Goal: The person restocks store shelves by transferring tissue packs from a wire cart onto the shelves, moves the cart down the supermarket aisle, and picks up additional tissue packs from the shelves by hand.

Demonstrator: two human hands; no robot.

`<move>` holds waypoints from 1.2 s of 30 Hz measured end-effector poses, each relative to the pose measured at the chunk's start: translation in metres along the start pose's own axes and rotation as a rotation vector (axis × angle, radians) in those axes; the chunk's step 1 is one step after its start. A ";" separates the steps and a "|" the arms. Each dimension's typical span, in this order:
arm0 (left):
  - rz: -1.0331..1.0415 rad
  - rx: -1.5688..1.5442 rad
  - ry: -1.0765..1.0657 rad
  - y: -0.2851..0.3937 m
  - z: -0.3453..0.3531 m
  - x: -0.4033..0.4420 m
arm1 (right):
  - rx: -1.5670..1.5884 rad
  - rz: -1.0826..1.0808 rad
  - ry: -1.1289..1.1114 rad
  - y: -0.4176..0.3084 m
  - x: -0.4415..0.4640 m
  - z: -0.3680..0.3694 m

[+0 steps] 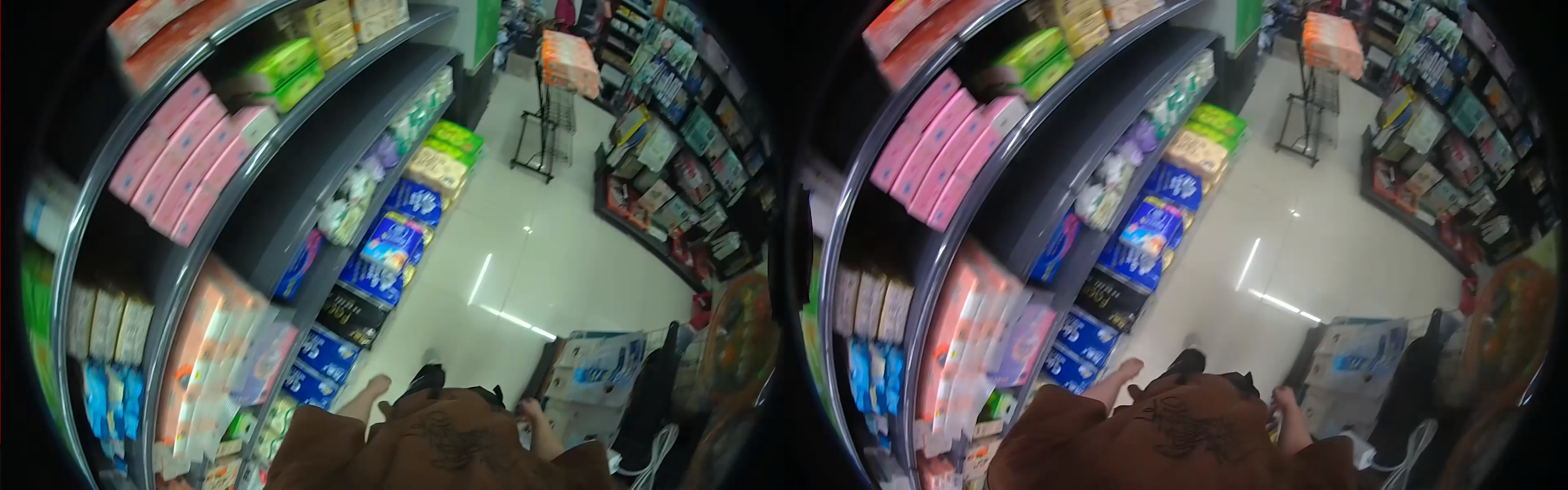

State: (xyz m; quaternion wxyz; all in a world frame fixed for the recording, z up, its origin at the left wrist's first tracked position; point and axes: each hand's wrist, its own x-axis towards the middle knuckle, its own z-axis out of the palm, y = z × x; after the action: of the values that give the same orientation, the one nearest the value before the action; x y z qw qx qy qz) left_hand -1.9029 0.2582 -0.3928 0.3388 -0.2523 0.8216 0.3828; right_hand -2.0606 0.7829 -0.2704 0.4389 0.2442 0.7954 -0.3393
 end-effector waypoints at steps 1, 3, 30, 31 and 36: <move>-0.013 -0.145 0.210 0.045 -0.032 0.026 | 0.073 -0.125 0.069 0.013 0.014 -0.009; 0.095 -0.141 0.291 0.118 -0.103 0.090 | 0.327 0.046 0.177 0.003 0.014 -0.023; -0.017 0.141 -0.076 0.410 -0.217 0.371 | 0.304 -0.317 -0.019 -0.569 0.382 -0.382; -0.207 -0.296 -0.001 0.421 -0.218 0.405 | 0.262 -0.331 -0.033 -0.582 0.399 -0.385; -0.031 -0.385 0.203 0.554 -0.284 0.544 | 0.047 -0.085 -0.057 -0.617 0.429 -0.428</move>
State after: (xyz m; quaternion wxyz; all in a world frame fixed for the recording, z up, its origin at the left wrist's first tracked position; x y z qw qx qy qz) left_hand -2.7298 0.2681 -0.4116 0.2060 -0.3624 0.7591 0.5000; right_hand -2.9244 0.7430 -0.2755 0.4408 0.2105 0.7840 -0.3831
